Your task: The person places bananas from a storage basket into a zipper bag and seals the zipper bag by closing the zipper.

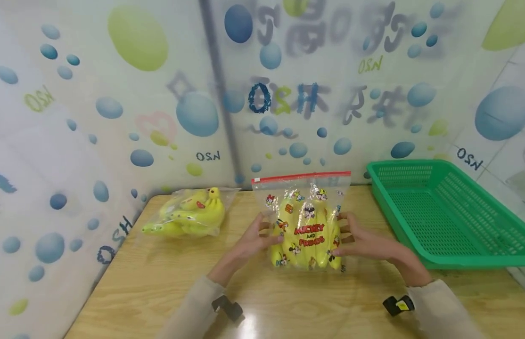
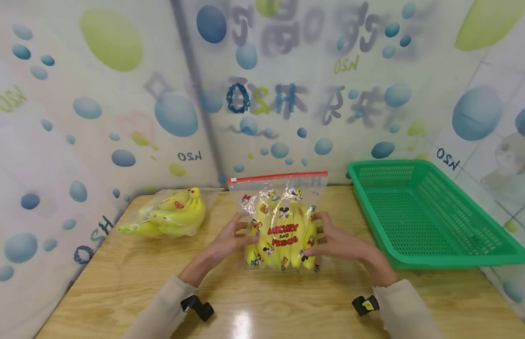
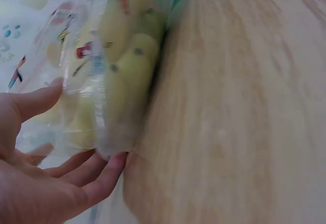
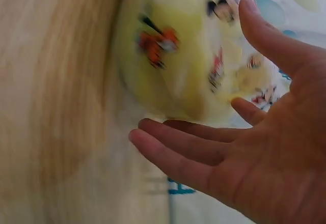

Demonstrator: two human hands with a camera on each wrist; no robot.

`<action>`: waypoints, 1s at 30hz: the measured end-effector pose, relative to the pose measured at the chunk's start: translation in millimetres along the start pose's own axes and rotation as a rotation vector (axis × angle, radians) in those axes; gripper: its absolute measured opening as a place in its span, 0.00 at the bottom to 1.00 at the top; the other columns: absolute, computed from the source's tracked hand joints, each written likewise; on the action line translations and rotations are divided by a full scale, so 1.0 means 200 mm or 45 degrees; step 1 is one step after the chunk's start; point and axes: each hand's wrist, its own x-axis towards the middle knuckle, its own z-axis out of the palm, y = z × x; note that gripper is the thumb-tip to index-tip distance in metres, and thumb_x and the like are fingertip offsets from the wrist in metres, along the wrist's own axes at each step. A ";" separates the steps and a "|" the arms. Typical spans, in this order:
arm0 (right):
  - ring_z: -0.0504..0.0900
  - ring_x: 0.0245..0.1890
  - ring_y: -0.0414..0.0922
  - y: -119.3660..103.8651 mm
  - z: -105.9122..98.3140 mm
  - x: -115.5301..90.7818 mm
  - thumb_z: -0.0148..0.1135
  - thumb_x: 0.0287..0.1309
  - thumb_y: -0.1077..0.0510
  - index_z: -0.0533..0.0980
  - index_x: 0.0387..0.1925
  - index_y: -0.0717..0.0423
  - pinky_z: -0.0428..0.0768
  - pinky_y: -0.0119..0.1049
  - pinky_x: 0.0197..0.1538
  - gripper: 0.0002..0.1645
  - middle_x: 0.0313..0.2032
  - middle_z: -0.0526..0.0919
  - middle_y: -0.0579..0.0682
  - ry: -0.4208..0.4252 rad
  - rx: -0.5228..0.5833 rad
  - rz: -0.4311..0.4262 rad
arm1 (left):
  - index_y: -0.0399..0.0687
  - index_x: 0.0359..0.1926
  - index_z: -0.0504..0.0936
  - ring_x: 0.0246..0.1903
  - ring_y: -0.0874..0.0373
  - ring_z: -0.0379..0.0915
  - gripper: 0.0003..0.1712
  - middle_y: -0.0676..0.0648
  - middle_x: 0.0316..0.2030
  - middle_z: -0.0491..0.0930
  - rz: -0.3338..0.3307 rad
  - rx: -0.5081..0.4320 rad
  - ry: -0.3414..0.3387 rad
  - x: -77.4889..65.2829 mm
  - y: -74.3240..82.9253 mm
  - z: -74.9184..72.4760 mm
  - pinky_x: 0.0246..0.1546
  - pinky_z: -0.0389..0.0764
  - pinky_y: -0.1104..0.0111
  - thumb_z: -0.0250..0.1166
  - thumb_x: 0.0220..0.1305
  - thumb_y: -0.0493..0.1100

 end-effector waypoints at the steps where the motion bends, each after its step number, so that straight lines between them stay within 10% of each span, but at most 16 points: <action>1: 0.72 0.65 0.75 0.00 0.01 0.02 0.72 0.62 0.49 0.41 0.74 0.60 0.82 0.60 0.58 0.58 0.69 0.59 0.77 0.019 0.022 0.017 | 0.60 0.77 0.55 0.71 0.31 0.64 0.48 0.32 0.73 0.63 -0.006 -0.010 0.023 0.00 0.00 0.00 0.64 0.75 0.40 0.72 0.63 0.46; 13: 0.73 0.66 0.71 0.05 0.12 0.13 0.63 0.71 0.50 0.55 0.62 0.64 0.84 0.52 0.56 0.34 0.67 0.62 0.72 0.294 0.139 0.010 | 0.56 0.82 0.30 0.75 0.28 0.56 0.67 0.32 0.77 0.55 -0.071 -0.093 0.271 0.02 0.03 -0.02 0.72 0.61 0.36 0.74 0.63 0.53; 22: 0.61 0.73 0.77 0.09 0.14 0.13 0.65 0.69 0.53 0.63 0.74 0.60 0.71 0.71 0.66 0.38 0.74 0.63 0.69 0.350 -0.009 -0.164 | 0.64 0.83 0.41 0.77 0.30 0.52 0.65 0.35 0.80 0.52 0.066 0.025 0.179 0.01 0.02 -0.02 0.73 0.61 0.37 0.77 0.57 0.58; 30: 0.63 0.74 0.68 0.07 0.20 0.16 0.61 0.71 0.42 0.63 0.77 0.55 0.69 0.67 0.69 0.41 0.76 0.62 0.65 0.360 -0.075 -0.020 | 0.52 0.83 0.49 0.80 0.37 0.47 0.61 0.42 0.81 0.52 -0.079 0.198 0.096 -0.01 0.03 -0.03 0.77 0.54 0.39 0.70 0.59 0.69</action>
